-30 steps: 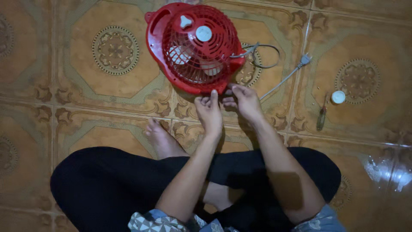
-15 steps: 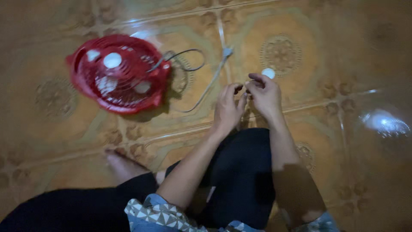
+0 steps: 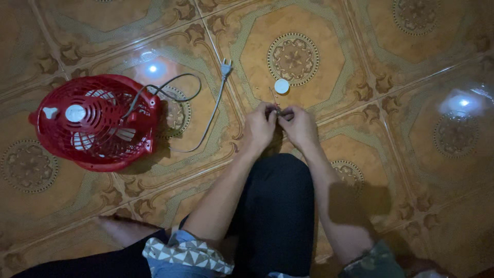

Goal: The person assembles a red bird-shaped electric fan by hand. They place the fan blades into the motor housing, attach the front grille, and then secure the rear housing using a screwdriver.

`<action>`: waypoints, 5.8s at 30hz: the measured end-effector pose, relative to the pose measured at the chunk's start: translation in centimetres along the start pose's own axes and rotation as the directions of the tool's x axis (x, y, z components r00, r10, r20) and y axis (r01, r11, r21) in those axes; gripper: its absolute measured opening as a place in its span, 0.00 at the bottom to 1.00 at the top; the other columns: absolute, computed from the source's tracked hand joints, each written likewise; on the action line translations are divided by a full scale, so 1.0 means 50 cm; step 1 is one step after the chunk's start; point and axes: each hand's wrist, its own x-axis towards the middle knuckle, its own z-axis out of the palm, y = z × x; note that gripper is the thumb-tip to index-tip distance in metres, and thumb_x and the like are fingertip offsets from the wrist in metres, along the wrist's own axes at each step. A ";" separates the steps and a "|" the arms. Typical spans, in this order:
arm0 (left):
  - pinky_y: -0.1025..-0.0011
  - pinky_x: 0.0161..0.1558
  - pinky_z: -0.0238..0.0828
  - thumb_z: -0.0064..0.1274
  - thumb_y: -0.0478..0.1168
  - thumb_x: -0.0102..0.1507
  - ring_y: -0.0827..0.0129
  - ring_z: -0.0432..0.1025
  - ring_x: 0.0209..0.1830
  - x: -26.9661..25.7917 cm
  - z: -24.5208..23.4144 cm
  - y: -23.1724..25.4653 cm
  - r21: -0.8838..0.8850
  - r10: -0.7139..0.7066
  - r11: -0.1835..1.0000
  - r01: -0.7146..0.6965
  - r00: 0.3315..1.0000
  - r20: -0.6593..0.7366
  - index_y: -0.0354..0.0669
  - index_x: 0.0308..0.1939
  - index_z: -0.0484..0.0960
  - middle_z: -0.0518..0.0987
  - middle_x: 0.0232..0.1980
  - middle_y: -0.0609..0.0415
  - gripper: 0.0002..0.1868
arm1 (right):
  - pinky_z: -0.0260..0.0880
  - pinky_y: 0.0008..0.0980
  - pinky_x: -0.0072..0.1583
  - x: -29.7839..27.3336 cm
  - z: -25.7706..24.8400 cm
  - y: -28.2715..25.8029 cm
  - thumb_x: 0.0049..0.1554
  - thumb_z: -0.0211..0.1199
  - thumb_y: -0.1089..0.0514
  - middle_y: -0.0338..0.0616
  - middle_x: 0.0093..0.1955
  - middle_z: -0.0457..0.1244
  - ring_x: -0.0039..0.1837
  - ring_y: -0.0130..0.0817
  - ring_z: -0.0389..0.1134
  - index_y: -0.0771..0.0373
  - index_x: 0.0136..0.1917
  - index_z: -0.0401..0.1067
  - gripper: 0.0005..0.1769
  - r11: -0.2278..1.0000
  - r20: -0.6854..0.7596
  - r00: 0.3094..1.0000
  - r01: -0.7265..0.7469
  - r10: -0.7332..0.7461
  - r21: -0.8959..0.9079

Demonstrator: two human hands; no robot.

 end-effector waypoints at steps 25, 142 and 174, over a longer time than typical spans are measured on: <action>0.77 0.38 0.74 0.54 0.41 0.70 0.77 0.75 0.33 -0.099 -0.273 -0.104 -0.735 -0.378 0.674 0.068 0.887 -0.265 0.34 0.42 0.83 0.82 0.35 0.56 0.12 | 0.70 0.34 0.44 -0.067 0.082 -0.336 0.61 0.62 0.58 0.50 0.42 0.71 0.40 0.32 0.70 0.61 0.61 0.77 0.15 0.867 0.395 0.773 0.436 -0.497 0.239; 0.71 0.38 0.67 0.47 0.53 0.70 0.75 0.69 0.32 -0.283 -0.469 -0.279 -0.670 -0.529 0.738 0.083 0.687 -0.497 0.37 0.42 0.79 0.79 0.32 0.58 0.20 | 0.74 0.39 0.36 -0.242 0.289 -0.675 0.51 0.57 0.59 0.51 0.46 0.68 0.41 0.45 0.74 0.63 0.47 0.75 0.12 -0.317 0.819 -0.003 0.923 -0.574 -0.219; 0.68 0.36 0.67 0.52 0.48 0.69 0.73 0.70 0.29 -0.283 -0.446 -0.269 -0.609 -0.542 0.777 0.162 0.665 -0.514 0.37 0.42 0.79 0.78 0.30 0.57 0.16 | 0.76 0.44 0.42 -0.237 0.303 -0.696 0.58 0.57 0.56 0.51 0.41 0.71 0.43 0.47 0.76 0.62 0.49 0.76 0.11 -0.130 0.916 0.283 0.935 -0.286 -0.329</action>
